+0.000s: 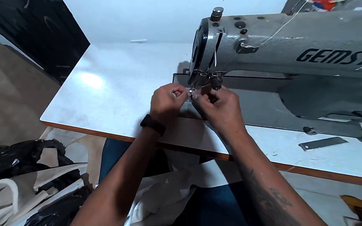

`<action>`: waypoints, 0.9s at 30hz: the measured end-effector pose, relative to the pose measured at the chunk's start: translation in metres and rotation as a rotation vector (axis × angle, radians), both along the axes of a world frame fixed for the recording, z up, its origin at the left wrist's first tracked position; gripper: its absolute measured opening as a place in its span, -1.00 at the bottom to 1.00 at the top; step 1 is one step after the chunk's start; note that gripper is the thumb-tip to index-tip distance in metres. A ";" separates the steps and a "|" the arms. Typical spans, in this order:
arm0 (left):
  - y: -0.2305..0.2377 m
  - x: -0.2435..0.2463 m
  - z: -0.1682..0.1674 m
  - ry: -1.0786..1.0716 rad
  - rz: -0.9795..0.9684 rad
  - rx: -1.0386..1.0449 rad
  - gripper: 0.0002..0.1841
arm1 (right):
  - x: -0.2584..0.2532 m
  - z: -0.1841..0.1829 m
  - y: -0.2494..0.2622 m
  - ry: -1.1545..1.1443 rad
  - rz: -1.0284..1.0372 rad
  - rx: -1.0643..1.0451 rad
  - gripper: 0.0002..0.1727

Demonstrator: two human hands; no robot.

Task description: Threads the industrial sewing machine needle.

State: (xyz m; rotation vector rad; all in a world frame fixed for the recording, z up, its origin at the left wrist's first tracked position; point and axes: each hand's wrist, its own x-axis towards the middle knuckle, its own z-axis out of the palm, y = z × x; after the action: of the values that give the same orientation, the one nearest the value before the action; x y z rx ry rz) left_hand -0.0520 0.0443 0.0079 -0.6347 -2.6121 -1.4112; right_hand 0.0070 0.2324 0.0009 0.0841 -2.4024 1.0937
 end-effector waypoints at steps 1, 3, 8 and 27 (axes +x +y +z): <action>0.000 0.001 0.000 0.016 -0.047 -0.041 -0.85 | 0.001 0.000 0.000 0.007 0.021 -0.009 -0.86; -0.001 0.004 0.000 0.065 -0.137 -0.113 -0.85 | 0.001 0.000 0.000 0.001 0.024 0.003 -0.86; -0.007 0.007 -0.007 0.173 -0.247 -0.075 -0.88 | 0.002 -0.002 0.000 -0.023 0.036 0.062 -0.85; -0.003 -0.009 -0.004 0.181 -0.281 0.070 -0.73 | 0.007 0.000 0.003 -0.054 0.094 -0.147 -0.89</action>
State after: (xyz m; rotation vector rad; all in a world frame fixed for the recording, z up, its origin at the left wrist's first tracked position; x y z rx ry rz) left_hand -0.0613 0.0413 0.0040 -1.0994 -2.3943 -1.4299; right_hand 0.0136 0.2352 0.0013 0.1202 -2.3779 1.3280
